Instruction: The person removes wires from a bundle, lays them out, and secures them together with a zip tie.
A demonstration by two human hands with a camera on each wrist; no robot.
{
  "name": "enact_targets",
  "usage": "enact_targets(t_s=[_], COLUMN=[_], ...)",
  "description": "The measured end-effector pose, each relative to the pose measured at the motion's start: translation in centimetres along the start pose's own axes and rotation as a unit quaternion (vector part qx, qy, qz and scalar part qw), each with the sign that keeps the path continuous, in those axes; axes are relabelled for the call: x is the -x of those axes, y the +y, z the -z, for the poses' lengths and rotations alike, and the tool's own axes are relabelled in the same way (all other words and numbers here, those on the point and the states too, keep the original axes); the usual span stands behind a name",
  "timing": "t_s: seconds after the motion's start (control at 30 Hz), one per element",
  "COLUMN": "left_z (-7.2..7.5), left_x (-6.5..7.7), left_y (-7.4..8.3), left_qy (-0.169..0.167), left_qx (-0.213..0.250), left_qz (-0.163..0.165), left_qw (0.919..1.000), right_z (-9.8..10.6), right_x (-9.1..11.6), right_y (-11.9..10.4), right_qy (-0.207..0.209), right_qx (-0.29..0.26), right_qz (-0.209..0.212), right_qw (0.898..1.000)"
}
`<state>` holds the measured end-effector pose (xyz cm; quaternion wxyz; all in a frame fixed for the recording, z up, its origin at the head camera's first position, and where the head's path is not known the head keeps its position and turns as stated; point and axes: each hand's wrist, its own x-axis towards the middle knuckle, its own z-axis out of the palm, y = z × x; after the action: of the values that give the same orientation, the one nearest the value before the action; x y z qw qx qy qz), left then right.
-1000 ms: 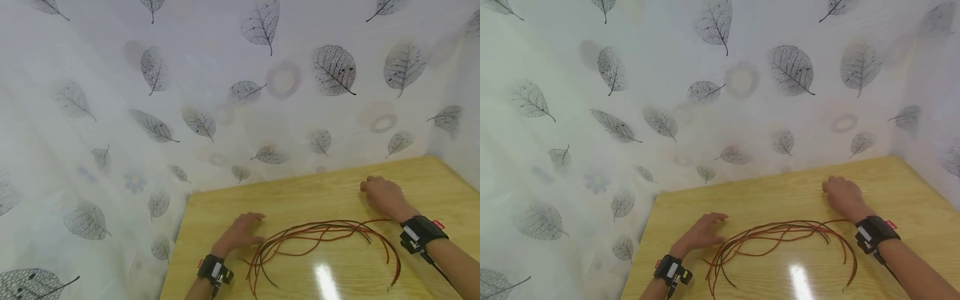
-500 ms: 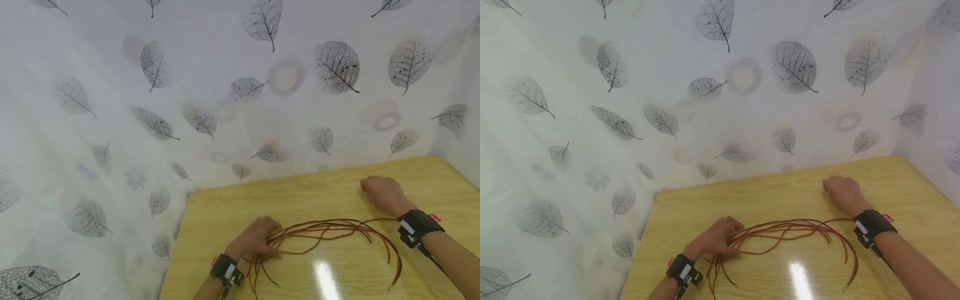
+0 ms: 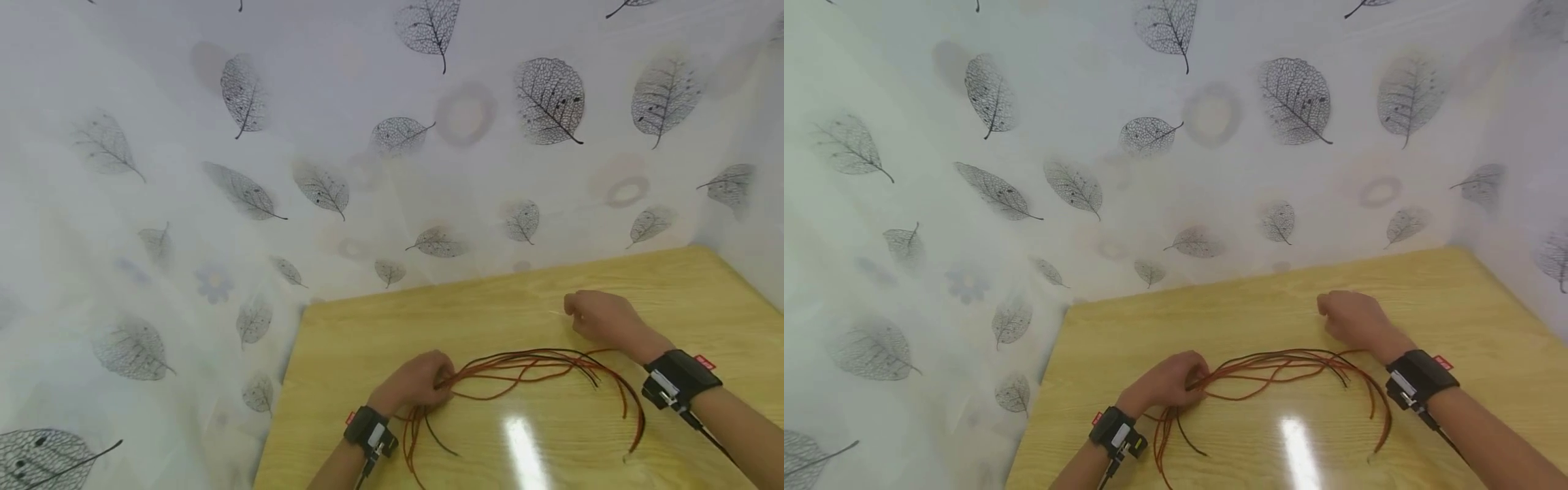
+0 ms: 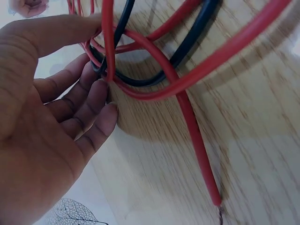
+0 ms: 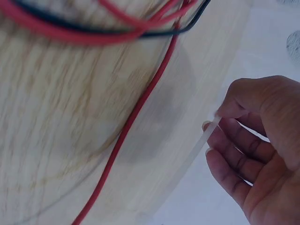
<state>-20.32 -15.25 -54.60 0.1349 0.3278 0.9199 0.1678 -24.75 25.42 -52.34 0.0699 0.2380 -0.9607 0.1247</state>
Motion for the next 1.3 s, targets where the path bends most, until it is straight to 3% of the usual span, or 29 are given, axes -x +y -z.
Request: enact_targets(t_s=[0.1, 0.23, 0.4, 0.73, 1.3], left_z=[0.1, 0.5, 0.9, 0.5, 1.3], left_x=[0.0, -0.1, -0.1, -0.5, -0.4], left_y=[0.1, 0.2, 0.2, -0.3, 1.4], left_qy=[0.004, 0.002, -0.012, -0.014, 0.005], left_qx=[-0.007, -0.002, 0.005, -0.015, -0.039], left_qz=[0.001, 0.012, 0.037, 0.055, 0.06], left_qw=[1.0, 0.9999, 0.9992, 0.9983, 0.9974], right_z=[0.1, -0.1, 0.1, 0.0, -0.7], right_x=[0.1, 0.7, 1.1, 2.1, 3.3], right_y=[-2.0, -4.3, -6.5, -10.3, -12.1], right_qy=[-0.014, 0.024, 0.079, 0.096, 0.04], right_qx=[0.002, 0.002, -0.003, -0.02, -0.033], right_qz=[0.023, 0.073, 0.131, 0.232, 0.257], right_qw=[1.0, 0.997, 0.988, 0.968, 0.965])
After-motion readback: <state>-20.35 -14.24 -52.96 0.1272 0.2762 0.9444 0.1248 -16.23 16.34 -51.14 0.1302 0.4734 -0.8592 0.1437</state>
